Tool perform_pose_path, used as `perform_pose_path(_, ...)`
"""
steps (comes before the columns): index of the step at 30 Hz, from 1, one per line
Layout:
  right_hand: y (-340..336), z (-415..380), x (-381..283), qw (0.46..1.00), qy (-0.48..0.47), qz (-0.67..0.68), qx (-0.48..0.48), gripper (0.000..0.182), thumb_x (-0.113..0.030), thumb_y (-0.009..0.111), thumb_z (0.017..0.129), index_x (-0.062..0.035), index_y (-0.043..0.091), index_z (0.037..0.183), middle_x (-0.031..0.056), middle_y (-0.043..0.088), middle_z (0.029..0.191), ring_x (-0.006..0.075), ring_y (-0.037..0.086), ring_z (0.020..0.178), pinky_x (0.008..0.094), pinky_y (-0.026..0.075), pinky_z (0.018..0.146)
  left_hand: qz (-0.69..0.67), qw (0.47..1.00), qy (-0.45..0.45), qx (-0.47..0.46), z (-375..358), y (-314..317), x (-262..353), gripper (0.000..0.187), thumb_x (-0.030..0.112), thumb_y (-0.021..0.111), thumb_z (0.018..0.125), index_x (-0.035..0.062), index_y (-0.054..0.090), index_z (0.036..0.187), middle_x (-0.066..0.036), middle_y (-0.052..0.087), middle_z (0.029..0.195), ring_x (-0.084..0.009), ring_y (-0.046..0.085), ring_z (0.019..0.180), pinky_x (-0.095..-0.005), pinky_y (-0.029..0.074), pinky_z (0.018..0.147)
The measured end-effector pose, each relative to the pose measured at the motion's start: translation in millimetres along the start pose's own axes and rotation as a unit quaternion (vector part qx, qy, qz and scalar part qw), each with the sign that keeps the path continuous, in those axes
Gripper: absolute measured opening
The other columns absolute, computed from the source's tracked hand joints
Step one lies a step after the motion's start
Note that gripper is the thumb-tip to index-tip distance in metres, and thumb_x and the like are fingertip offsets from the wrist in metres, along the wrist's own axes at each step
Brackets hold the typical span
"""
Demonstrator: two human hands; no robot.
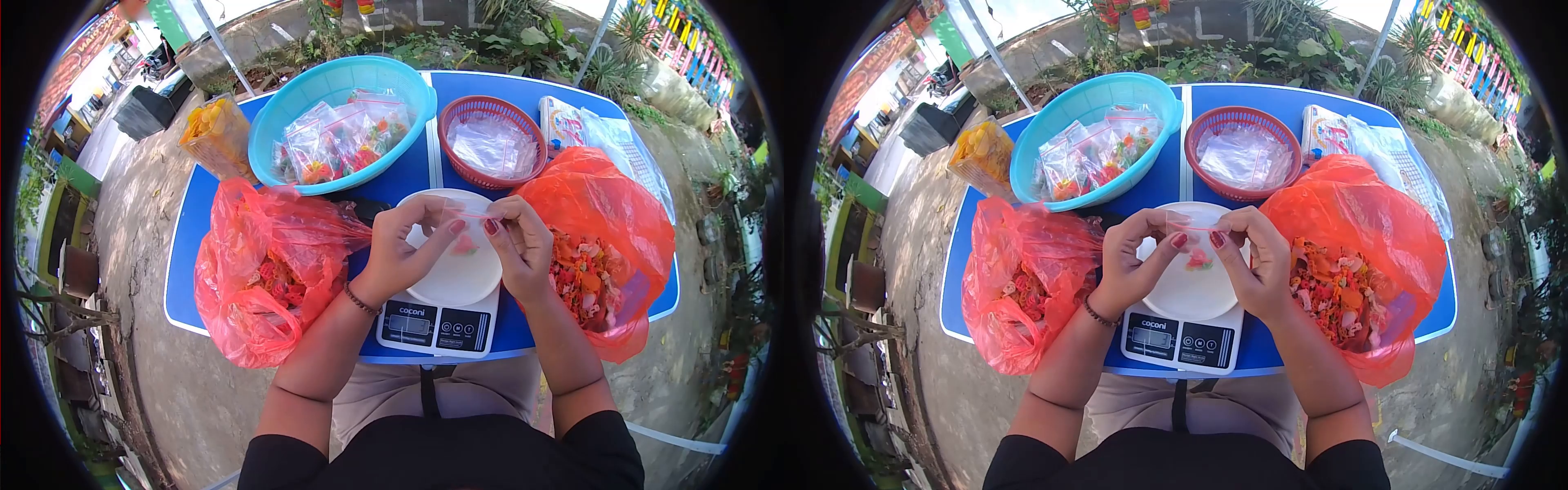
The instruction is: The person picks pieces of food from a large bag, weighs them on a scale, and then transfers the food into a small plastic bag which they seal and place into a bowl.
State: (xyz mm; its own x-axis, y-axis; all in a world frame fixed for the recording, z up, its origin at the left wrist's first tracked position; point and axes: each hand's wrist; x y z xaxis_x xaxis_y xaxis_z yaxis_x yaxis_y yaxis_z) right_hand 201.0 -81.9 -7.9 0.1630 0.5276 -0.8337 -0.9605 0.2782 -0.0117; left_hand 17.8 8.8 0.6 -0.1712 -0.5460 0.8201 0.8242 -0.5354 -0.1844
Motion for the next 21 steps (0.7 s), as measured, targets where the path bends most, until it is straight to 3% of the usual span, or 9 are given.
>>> perform_pose_path(5, 2.2, 0.6, -4.5, 1.0, -0.016, -0.024, 0.009, 0.005, -0.001, 0.066, 0.095, 0.0012, 0.063, 0.099, 0.0052, 0.061, 0.096, 0.0103, 0.051, 0.082, 0.0246, 0.042, 0.076, 0.0, 0.999, -0.04, -0.002, -3.6, 2.5, -0.5, 0.01, 0.004, 0.069, 0.098, -0.0031, 0.069, 0.104, -0.008, 0.075, 0.089, -0.0094, 0.07, 0.079, -0.0241, 0.055, 0.07)
perform_pose_path(11, 1.3, 2.0, -3.7, 0.997, -0.027, -0.069, 0.017, 0.004, -0.001, 0.065, 0.095, 0.0012, 0.062, 0.097, 0.0062, 0.061, 0.091, 0.0119, 0.051, 0.078, 0.0259, 0.043, 0.073, 0.111, 0.989, 0.087, 0.049, 3.6, 6.3, 7.7, 0.003, 0.001, 0.073, 0.091, 0.0019, 0.072, 0.094, -0.006, 0.073, 0.087, -0.011, 0.065, 0.072, -0.0248, 0.048, 0.062)
perform_pose_path(14, 2.5, 2.5, -3.5, 0.995, -0.036, -0.09, 0.0, 0.004, 0.001, 0.065, 0.094, 0.0013, 0.063, 0.096, 0.0074, 0.062, 0.09, 0.0137, 0.054, 0.078, 0.0263, 0.045, 0.072, 0.122, 0.987, 0.093, 0.056, 2.1, 6.1, 6.4, 0.007, 0.0, 0.076, 0.087, 0.0036, 0.072, 0.092, -0.006, 0.072, 0.088, -0.0142, 0.066, 0.073, -0.0254, 0.046, 0.061)
perform_pose_path(21, 1.8, 5.9, -7.8, 0.986, -0.084, -0.139, -0.039, 0.008, 0.005, 0.065, 0.086, 0.003, 0.064, 0.093, 0.0103, 0.064, 0.09, 0.0198, 0.061, 0.08, 0.0305, 0.051, 0.071, 0.21, 0.958, 0.187, 0.048, 2.8, 8.7, 6.5, 0.016, 0.002, 0.08, 0.078, 0.007, 0.073, 0.091, -0.005, 0.07, 0.083, -0.0188, 0.067, 0.07, -0.0288, 0.05, 0.061)
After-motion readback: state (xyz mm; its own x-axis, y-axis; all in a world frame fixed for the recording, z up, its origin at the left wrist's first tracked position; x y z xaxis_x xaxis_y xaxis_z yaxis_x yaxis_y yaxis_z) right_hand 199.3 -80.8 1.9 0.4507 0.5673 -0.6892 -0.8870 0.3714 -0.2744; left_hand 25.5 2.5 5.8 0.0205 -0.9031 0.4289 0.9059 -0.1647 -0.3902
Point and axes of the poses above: each hand's wrist, its own z-axis towards the middle knuckle, its own y-axis out of the palm, x = y × z
